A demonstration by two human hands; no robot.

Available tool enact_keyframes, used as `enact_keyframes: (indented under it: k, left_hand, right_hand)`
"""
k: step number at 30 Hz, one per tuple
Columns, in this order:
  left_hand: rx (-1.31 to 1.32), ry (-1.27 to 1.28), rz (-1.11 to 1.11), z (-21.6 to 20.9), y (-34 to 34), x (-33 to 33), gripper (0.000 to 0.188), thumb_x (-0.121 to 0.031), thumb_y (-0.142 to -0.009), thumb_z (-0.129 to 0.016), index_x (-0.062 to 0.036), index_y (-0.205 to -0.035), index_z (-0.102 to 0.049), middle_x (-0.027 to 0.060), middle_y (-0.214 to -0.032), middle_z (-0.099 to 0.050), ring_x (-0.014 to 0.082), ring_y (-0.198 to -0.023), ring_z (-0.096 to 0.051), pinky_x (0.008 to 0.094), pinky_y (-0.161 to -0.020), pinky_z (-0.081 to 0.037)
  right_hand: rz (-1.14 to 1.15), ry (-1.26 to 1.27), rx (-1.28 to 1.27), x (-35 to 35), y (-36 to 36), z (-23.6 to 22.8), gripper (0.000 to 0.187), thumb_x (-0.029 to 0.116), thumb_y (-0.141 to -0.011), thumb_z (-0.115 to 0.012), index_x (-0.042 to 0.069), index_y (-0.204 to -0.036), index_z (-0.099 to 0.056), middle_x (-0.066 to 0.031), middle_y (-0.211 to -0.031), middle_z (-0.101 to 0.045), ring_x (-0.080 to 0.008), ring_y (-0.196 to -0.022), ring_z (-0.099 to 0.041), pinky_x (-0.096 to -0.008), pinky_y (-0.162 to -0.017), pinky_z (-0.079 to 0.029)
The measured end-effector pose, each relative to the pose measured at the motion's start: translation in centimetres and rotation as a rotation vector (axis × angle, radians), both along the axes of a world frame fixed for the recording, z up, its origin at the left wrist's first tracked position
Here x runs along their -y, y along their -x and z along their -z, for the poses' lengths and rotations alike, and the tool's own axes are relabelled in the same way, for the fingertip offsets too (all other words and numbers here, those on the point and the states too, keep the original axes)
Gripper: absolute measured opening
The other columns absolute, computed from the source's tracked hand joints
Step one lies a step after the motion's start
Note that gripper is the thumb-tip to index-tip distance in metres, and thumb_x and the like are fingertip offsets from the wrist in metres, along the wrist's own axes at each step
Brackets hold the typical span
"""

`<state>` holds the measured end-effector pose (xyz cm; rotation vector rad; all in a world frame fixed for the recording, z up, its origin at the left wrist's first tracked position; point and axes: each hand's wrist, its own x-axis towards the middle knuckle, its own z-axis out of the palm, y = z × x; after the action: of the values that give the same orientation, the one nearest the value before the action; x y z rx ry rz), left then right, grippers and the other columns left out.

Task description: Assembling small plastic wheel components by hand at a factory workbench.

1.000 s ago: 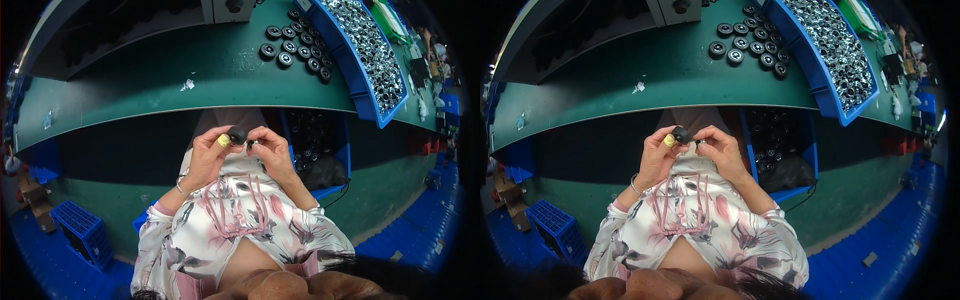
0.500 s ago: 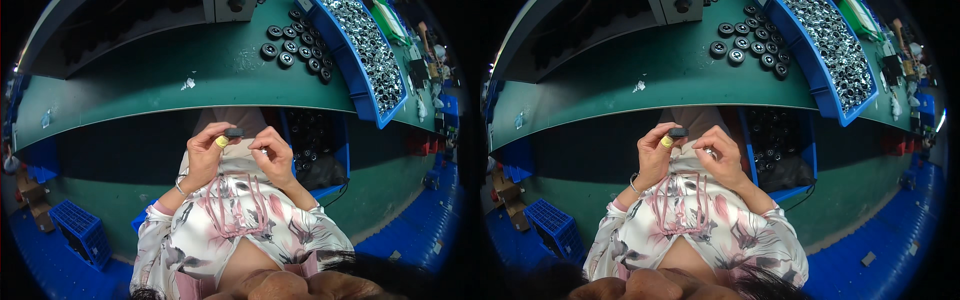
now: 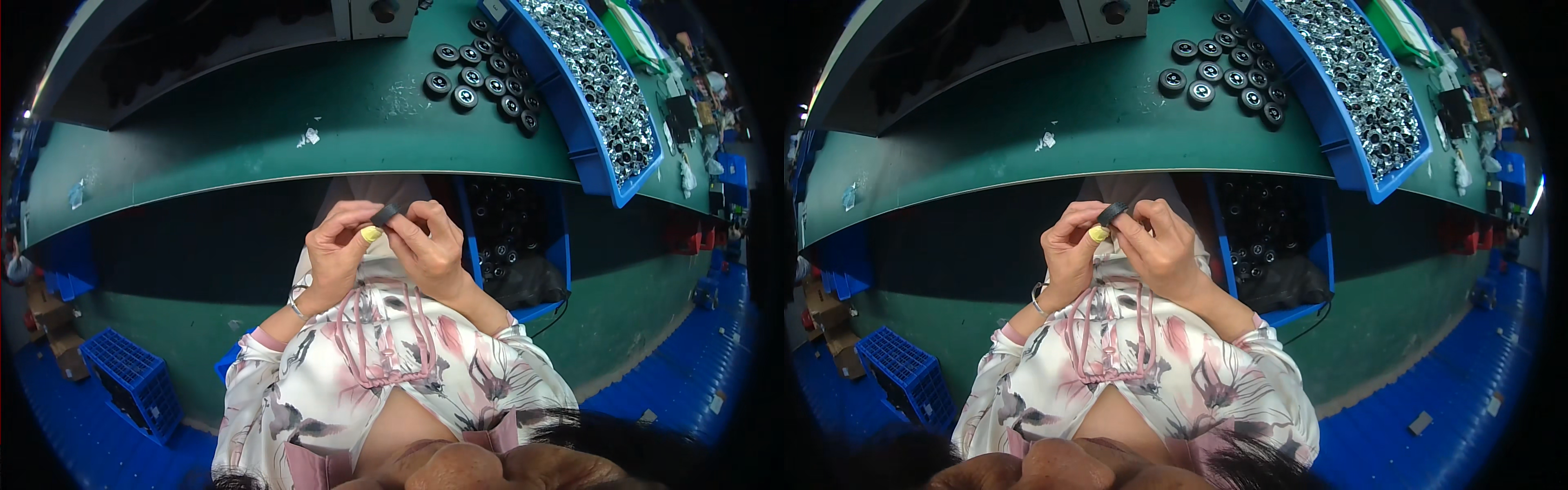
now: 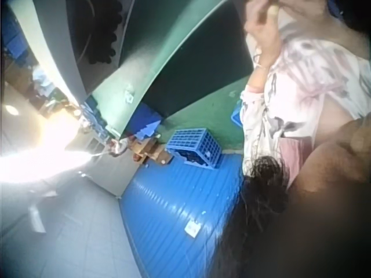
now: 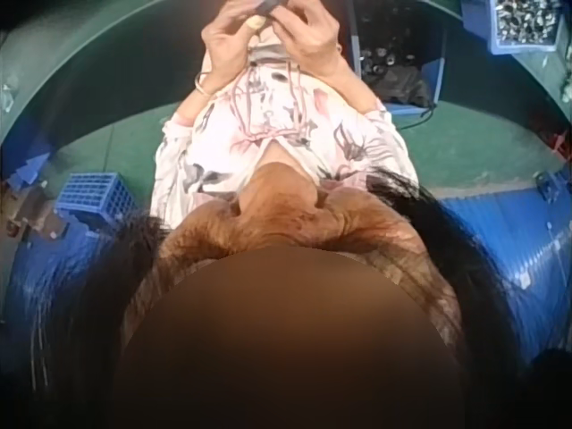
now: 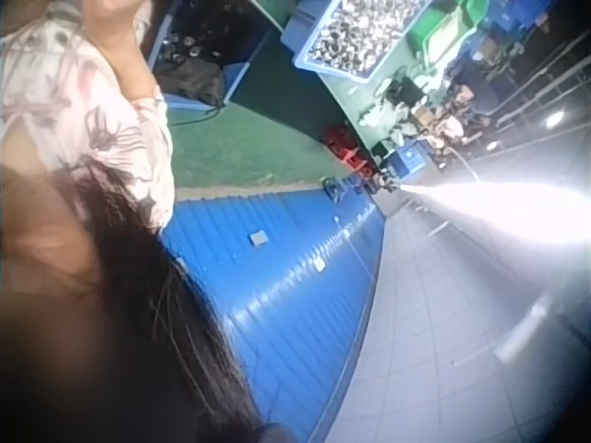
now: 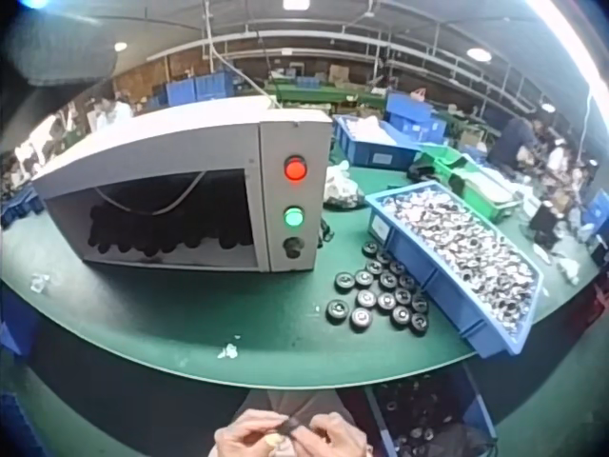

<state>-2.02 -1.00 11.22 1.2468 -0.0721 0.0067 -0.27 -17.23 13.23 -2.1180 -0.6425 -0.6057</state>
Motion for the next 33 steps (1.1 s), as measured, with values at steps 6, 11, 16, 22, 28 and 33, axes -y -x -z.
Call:
enact_keyframes:
  k: [6, 11, 16, 22, 28, 33]
  left_hand:
    - [0.008, -0.074, 0.007, -0.2, 0.0, 0.1, 0.021, 0.006, -0.087, -0.066, 0.0025, -0.108, -0.068, 0.0096, -0.111, -0.062, 0.0131, -0.097, -0.062, 0.0239, -0.084, -0.052]
    - [-0.093, -0.059, 0.074, 0.1, -0.3, -0.1, 0.020, 0.005, -0.087, -0.066, 0.0030, -0.107, -0.067, 0.0087, -0.111, -0.060, 0.0129, -0.096, -0.061, 0.0238, -0.083, -0.051]
    - [0.040, -0.111, 0.152, 0.0, -0.4, -0.2, 0.026, 0.008, -0.085, -0.066, 0.0025, -0.111, -0.066, 0.0100, -0.113, -0.059, 0.0147, -0.100, -0.060, 0.0253, -0.086, -0.052]
    - [0.098, -0.059, 0.087, -0.5, -0.2, 0.4, 0.028, 0.010, -0.085, -0.065, 0.0028, -0.112, -0.066, 0.0117, -0.115, -0.058, 0.0169, -0.103, -0.061, 0.0271, -0.090, -0.052]
    - [0.035, -0.104, 0.055, 0.7, -0.2, 0.2, 0.025, 0.009, -0.084, -0.067, 0.0026, -0.108, -0.067, 0.0087, -0.111, -0.059, 0.0133, -0.097, -0.059, 0.0234, -0.082, -0.051]
    - [-0.057, -0.157, 0.062, 1.4, -0.3, 0.4, 0.019, 0.006, -0.084, -0.070, 0.0032, -0.103, -0.069, 0.0056, -0.106, -0.059, 0.0092, -0.087, -0.056, 0.0200, -0.072, -0.046]
  right_hand:
    - [-0.013, -0.005, -0.043, 0.3, -0.2, -0.3, 0.030, -0.007, -0.064, -0.077, 0.002, -0.091, -0.068, -0.0087, -0.087, -0.051, -0.0199, -0.062, -0.056, -0.0313, -0.051, -0.046]
    - [-0.028, -0.007, -0.094, 0.6, -0.1, -0.1, 0.025, -0.007, -0.065, -0.077, 0.001, -0.086, -0.066, -0.0102, -0.087, -0.051, -0.0218, -0.064, -0.057, -0.0325, -0.051, -0.046]
    - [-0.024, -0.015, -0.083, 1.0, 0.2, 0.2, 0.028, -0.007, -0.064, -0.078, 0.001, -0.088, -0.066, -0.0100, -0.088, -0.052, -0.0207, -0.063, -0.056, -0.0318, -0.051, -0.045]
    - [-0.019, -0.019, 0.048, 1.1, 0.0, -0.1, 0.030, -0.007, -0.063, -0.079, 0.001, -0.090, -0.067, -0.0085, -0.087, -0.052, -0.0187, -0.063, -0.056, -0.0303, -0.051, -0.044]
    - [-0.042, 0.040, -0.001, 1.3, -0.3, -0.1, 0.029, -0.006, -0.063, -0.078, 0.001, -0.090, -0.067, -0.0087, -0.088, -0.053, -0.0199, -0.064, -0.057, -0.0309, -0.053, -0.046]
    - [-0.059, 0.052, -0.105, 1.3, -0.6, 0.3, 0.026, -0.003, -0.064, -0.078, 0.000, -0.087, -0.065, -0.0098, -0.088, -0.053, -0.0221, -0.063, -0.057, -0.0318, -0.054, -0.047]
